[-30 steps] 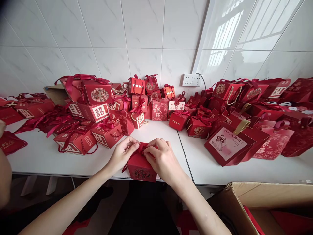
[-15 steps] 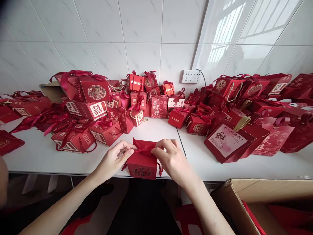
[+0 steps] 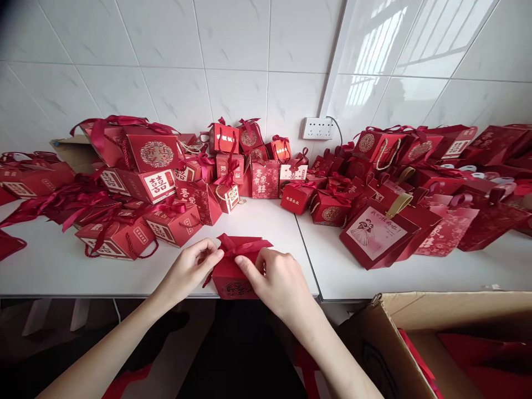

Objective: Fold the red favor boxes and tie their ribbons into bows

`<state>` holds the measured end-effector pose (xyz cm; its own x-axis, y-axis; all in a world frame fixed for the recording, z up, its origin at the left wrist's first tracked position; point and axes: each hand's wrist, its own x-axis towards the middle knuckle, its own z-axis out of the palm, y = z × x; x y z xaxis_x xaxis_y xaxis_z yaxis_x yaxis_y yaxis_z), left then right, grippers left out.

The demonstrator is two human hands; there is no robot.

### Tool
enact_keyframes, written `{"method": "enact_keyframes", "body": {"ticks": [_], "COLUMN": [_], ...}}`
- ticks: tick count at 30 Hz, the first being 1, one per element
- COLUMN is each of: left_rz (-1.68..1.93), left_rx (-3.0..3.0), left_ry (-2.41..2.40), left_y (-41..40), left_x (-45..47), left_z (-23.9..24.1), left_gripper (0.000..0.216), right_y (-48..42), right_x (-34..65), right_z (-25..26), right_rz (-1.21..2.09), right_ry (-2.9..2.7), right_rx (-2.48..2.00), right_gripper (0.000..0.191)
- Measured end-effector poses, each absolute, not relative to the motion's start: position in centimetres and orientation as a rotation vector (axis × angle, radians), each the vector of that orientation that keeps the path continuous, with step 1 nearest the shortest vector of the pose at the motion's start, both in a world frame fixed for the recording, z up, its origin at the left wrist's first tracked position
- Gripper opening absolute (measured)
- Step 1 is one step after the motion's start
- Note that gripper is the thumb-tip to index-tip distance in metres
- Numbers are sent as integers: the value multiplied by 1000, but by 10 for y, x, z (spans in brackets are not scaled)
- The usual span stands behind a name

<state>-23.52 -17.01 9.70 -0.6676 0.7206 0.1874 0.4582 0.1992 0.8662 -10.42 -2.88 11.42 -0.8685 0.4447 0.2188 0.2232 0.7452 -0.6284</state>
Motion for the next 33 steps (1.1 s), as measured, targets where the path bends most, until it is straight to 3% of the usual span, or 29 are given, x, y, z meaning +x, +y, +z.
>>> {"method": "enact_keyframes", "body": {"ticks": [7, 16, 23, 33], "left_rz": [1457, 1448, 1361, 1296], "left_rx": [1111, 1091, 1138, 1170], "left_ry": [2183, 2110, 2010, 1920], "left_y": [-166, -165, -168, -173], "left_x": [-233, -240, -250, -258], "left_z": [97, 95, 96, 94], "left_gripper": [36, 36, 36, 34], "right_y": [-37, -27, 3, 26], "right_x": [-112, -119, -119, -111], "right_z": [116, 110, 106, 101], "right_rz": [875, 1188, 1628, 1761], "right_ry": [-2584, -2462, -2414, -2483], "right_rx": [-641, -622, -422, -296], "right_gripper": [47, 37, 40, 47]}}
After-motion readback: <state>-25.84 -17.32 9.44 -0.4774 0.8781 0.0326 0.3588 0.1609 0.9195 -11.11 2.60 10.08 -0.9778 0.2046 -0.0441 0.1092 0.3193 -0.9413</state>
